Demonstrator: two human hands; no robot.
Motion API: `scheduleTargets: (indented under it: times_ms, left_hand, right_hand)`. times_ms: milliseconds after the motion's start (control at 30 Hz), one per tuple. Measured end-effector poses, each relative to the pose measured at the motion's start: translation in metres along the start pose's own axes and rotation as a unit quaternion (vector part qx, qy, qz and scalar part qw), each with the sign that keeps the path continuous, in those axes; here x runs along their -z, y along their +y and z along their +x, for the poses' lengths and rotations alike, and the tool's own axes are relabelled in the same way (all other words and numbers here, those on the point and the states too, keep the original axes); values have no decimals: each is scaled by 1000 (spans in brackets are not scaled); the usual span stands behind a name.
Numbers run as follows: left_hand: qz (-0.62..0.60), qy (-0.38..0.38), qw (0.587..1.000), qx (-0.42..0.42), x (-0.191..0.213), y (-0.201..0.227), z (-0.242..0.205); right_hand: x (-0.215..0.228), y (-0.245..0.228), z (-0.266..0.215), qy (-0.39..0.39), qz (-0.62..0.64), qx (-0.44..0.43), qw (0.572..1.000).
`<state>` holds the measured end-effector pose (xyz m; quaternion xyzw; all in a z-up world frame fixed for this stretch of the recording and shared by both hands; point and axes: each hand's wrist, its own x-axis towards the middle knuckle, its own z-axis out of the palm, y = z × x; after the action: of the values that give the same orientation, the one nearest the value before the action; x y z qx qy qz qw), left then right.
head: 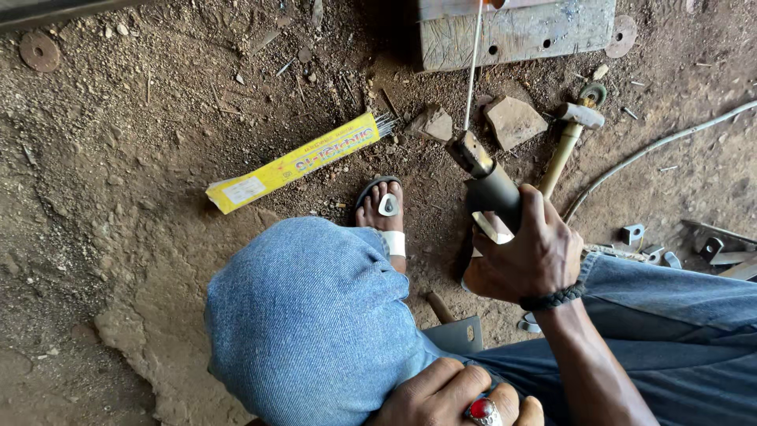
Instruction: The person welds small metal brackets onto a square metal plate using a handheld welding torch. They repeatedly pick up brackets, position them on the plate, weld them in place, and occasionally use a hammer to adjust the pieces.
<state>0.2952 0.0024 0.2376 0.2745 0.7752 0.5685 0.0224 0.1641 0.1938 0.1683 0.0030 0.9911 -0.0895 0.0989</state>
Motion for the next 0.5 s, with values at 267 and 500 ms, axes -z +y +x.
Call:
scheduleTargets:
  times_ms: [267, 500]
  left_hand:
    - [71, -11, 997, -5, 8, 3, 9]
    - [94, -2, 995, -19, 10, 2, 10]
  right_hand:
    - [-1, -3, 2, -9, 4, -11, 1000]
    - [-1, -5, -1, -5, -2, -5, 1000]
